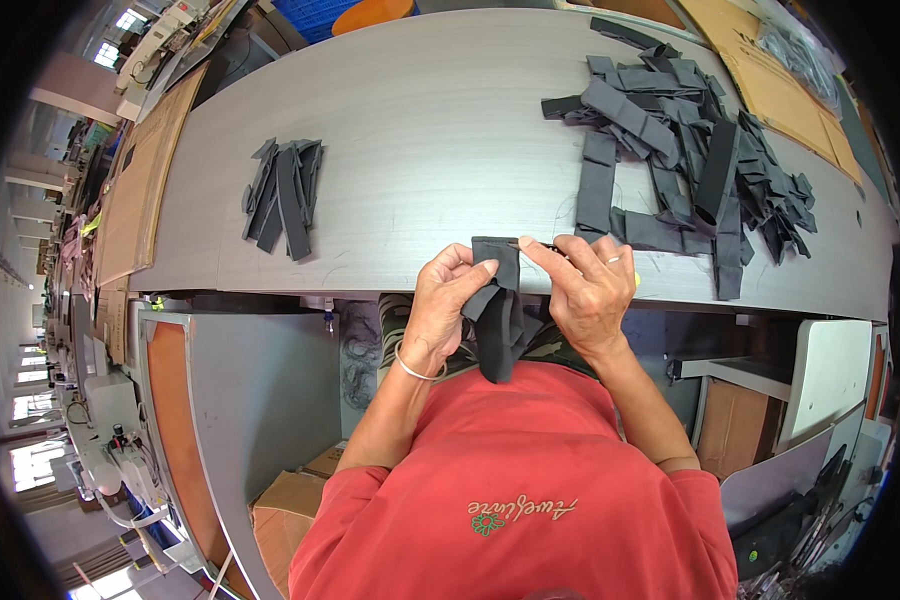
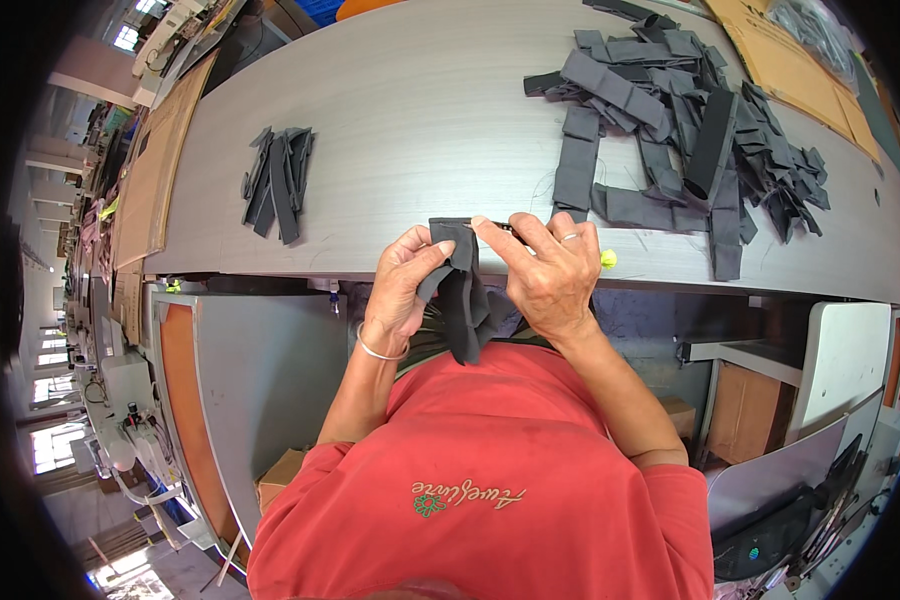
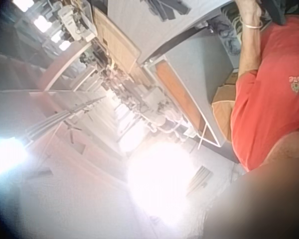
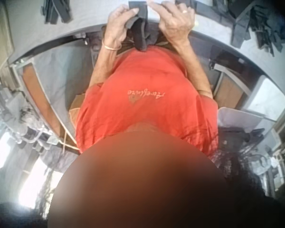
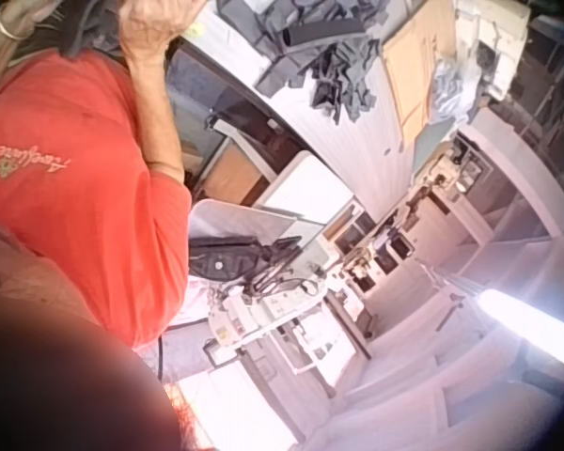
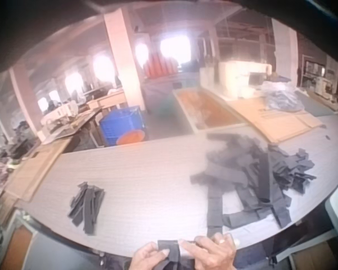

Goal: Trimming excess material from black foam strips using a small pair of snips.

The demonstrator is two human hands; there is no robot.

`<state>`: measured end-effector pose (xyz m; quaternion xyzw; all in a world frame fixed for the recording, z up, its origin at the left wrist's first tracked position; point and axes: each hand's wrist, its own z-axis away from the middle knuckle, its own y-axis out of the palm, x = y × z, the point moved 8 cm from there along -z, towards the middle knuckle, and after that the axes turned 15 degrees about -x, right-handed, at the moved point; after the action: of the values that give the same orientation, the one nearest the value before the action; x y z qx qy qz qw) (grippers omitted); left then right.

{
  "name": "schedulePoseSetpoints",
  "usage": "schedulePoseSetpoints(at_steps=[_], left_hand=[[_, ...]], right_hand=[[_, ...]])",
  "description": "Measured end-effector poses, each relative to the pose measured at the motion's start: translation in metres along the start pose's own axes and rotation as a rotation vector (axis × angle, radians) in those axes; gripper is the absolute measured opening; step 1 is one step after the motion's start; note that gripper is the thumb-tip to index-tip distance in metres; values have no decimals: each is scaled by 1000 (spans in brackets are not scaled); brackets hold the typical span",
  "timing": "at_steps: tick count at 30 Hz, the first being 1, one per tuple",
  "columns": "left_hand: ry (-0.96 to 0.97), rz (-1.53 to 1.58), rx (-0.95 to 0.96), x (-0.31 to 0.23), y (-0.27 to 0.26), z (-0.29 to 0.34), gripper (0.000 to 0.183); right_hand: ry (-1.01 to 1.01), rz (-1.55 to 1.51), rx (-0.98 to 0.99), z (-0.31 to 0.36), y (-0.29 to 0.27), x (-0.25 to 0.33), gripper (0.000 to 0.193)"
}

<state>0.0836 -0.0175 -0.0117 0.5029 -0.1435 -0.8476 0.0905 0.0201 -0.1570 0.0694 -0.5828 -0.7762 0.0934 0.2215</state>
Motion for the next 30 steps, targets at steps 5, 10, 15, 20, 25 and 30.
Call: schedulePoseSetpoints(at_steps=[5,10,15,20,25,30], left_hand=[[13,-7,55,-5,2,3,14],[631,-146,130,-52,16,30,33],[843,-208,109,-45,14,23,39],[749,-323,52,-15,-3,10,26],[753,-476,66,-4,-12,-3,23],[692,-309,-2,0,-16,0,22]], right_hand=[[90,-72,116,-6,3,-7,33],[920,-1010,152,0,18,-30,27],[914,-851,423,30,42,-19,16],[982,-820,528,54,48,-25,7],[1110,-995,496,58,46,-28,11],[835,-664,390,43,23,-33,19]])
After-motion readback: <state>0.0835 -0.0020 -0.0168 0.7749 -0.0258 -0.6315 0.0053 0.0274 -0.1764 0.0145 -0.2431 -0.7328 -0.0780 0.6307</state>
